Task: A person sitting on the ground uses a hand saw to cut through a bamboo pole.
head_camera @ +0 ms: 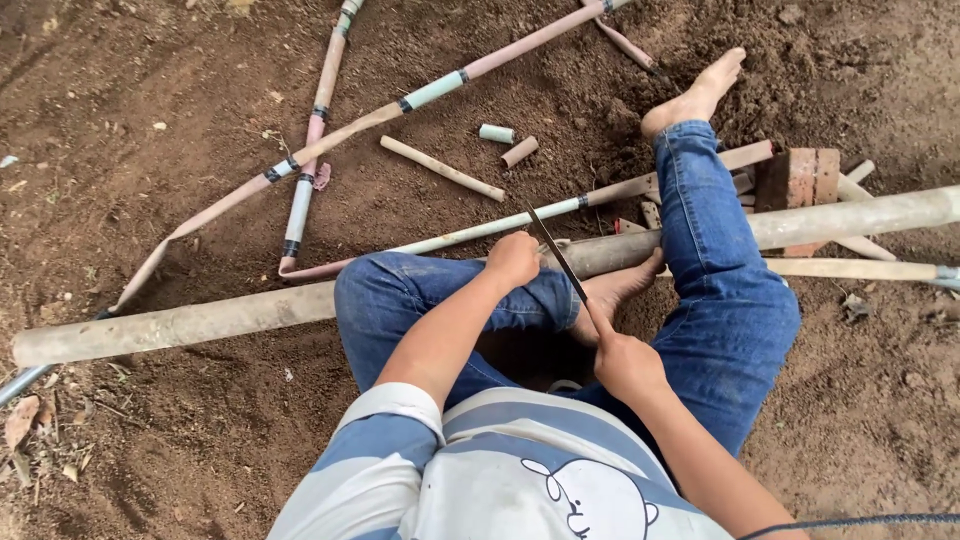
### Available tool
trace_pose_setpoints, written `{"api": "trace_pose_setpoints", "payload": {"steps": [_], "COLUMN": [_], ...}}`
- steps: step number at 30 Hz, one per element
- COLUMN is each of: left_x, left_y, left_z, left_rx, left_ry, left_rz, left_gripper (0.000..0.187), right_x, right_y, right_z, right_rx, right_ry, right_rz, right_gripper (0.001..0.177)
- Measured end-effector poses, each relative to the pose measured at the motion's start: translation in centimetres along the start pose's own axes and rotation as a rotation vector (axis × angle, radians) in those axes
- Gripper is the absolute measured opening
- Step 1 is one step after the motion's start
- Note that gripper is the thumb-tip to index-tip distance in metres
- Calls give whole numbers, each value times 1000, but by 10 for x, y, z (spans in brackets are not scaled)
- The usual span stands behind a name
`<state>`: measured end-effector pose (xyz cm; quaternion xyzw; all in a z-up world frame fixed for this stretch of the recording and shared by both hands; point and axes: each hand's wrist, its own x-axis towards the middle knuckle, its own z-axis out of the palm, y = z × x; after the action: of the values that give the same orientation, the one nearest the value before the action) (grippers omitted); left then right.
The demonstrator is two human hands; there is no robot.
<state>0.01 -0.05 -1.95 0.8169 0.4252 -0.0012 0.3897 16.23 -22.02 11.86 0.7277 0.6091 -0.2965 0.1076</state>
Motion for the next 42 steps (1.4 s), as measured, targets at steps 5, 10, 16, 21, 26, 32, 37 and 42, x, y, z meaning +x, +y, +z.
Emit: {"api": "trace_pose_setpoints", "payload": {"steps": [5, 10, 16, 21, 26, 32, 37, 42], "left_x": [3, 0, 6, -7, -9, -5, -13, -17], "left_y": [0, -2, -4, 12, 5, 0, 18, 7], "left_z": [2, 2, 3, -6, -3, 0, -9, -3], "left_rx": [78, 33, 52, 107, 64, 35, 142, 107], "left_ry": [-19, 12, -2, -33, -11, -8, -34, -14], "left_rz": [31, -1, 25, 112, 54, 63, 161, 52], "left_gripper": [29, 29, 29, 28, 27, 26, 29, 29], "right_x": [32, 43, -6, 37, 42, -12, 16, 34], "right_y": [-4, 6, -2, -7, -1, -6, -7, -19], "right_z": [3, 20, -12, 4, 12, -10, -3, -5], "right_rx": [19, 51, 40, -79, -13, 42, 0, -14], "right_ry": [61, 58, 4, 99, 87, 12, -8, 7], "right_rz": [-67, -66, -28, -88, -86, -41, -25, -52], "right_gripper": [62, 75, 72, 49, 47, 69, 74, 76]}}
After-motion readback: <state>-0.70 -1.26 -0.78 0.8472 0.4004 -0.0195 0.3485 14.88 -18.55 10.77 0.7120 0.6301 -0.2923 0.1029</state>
